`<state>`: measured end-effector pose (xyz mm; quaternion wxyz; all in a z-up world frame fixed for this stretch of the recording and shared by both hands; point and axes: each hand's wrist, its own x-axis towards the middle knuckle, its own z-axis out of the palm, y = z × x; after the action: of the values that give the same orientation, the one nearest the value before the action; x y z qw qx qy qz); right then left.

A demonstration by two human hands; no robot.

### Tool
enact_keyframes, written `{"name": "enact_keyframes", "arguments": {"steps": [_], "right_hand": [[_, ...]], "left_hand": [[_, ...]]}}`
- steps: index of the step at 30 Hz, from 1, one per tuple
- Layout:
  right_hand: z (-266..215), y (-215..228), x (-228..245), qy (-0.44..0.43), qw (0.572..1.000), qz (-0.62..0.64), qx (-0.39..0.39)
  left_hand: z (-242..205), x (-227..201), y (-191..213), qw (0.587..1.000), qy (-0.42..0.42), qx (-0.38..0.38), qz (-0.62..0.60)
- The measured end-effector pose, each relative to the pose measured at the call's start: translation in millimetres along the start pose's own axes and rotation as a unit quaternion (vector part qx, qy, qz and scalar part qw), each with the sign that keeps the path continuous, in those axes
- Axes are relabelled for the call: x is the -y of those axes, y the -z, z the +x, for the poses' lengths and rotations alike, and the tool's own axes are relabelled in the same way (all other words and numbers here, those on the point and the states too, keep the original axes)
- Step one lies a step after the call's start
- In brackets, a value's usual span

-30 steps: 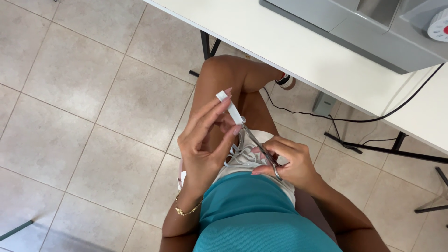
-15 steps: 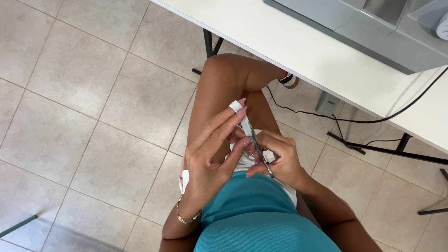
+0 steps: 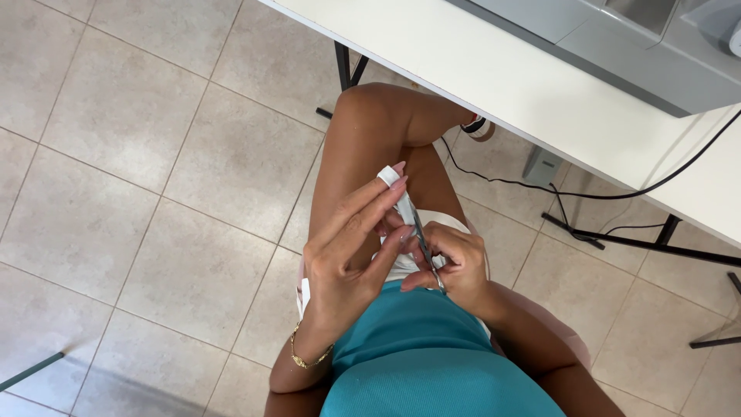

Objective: A person pulls a strip of white elastic material from a sewing machine area and cuts it to length using scissors.

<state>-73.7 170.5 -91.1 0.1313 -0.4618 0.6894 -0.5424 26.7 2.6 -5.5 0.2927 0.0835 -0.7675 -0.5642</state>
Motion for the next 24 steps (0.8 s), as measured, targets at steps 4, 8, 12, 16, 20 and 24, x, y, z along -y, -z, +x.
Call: {"name": "enact_keyframes", "arguments": {"steps": [4, 8, 12, 16, 20, 24], "right_hand": [[-5.4, -6.2, -1.9, -0.022, 1.000, 0.003, -0.013], [-7.3, -9.4, 2.2, -0.025, 0.999, -0.008, -0.032], [-7.5, -11.4, 2.4, -0.034, 0.998, -0.033, -0.043], [-0.1, -8.5, 4.7, -0.014, 1.000, 0.008, -0.022], [5.1, -7.5, 9.0, -0.022, 0.999, 0.036, -0.025], [12.2, -5.8, 13.5, -0.008, 0.999, 0.025, -0.037]], "left_hand": [[-1.6, 1.1, 1.1, 1.000, 0.005, -0.001, 0.010], [-1.8, 1.5, 0.9, 1.000, -0.001, -0.005, 0.018], [-1.7, 0.7, 2.4, 1.000, 0.001, 0.001, 0.004], [-2.6, 2.4, 2.8, 1.000, 0.001, 0.002, 0.004], [-1.1, -2.4, 2.9, 1.000, -0.008, 0.013, -0.006], [-1.0, -2.6, 3.1, 1.000, -0.003, 0.026, -0.008]]}}
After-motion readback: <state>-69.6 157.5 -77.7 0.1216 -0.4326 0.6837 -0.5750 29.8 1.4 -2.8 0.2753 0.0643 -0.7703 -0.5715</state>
